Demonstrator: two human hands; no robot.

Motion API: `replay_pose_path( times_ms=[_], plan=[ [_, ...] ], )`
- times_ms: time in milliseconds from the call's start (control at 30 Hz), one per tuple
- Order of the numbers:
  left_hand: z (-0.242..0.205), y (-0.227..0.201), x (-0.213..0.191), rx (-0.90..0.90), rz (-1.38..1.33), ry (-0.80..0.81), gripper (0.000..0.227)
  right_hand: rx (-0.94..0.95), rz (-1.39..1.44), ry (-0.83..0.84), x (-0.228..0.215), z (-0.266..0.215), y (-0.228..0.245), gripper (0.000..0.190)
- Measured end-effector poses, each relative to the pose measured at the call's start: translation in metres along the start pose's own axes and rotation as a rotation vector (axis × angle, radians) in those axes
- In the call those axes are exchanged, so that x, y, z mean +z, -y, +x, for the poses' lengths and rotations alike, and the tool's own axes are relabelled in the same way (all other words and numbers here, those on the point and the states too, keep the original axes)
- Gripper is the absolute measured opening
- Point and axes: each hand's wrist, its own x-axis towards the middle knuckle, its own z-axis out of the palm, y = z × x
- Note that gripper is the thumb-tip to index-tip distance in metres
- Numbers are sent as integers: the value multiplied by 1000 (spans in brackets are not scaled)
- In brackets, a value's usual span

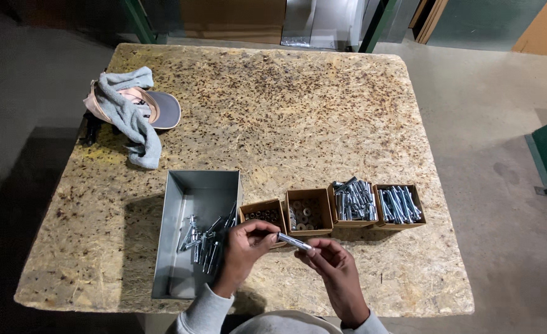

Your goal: The person assembles long bolts by placing a washer and a nut onto the threaded end of each bolt by hand.

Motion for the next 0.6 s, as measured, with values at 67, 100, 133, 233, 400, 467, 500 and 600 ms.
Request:
replay_pose_path(
  times_ms=[67,100,133,233,400,467,500,600],
  plan=[
    [2,10,-4,-9,-64,-5,19,-39,-25,12,-7,4,-8,29],
    [3,14,-7,-16,-125,-11,20,-78,-48,27,-9,6,-12,31],
    [2,19,-8,-15,-126,-13,20,-77,-49,28,-6,4,-8,31],
    [-1,21,-8,46,-117,16,17,-124,-160,91,-1,0,2,25],
    [-5,2,-7,120,-56,25,19,111,-221,41,2,1,3,50],
    [-4,15,-9,120,-86,4,20,103,-173,59,0,2,-4,39],
    [-3,21,-10,121,-116,-14,21,93,-125,76,0,3,-7,29],
    [-5,25,-12,41,-156,-50,20,61,-91,125,7,-1,-4,25]
  ],
)
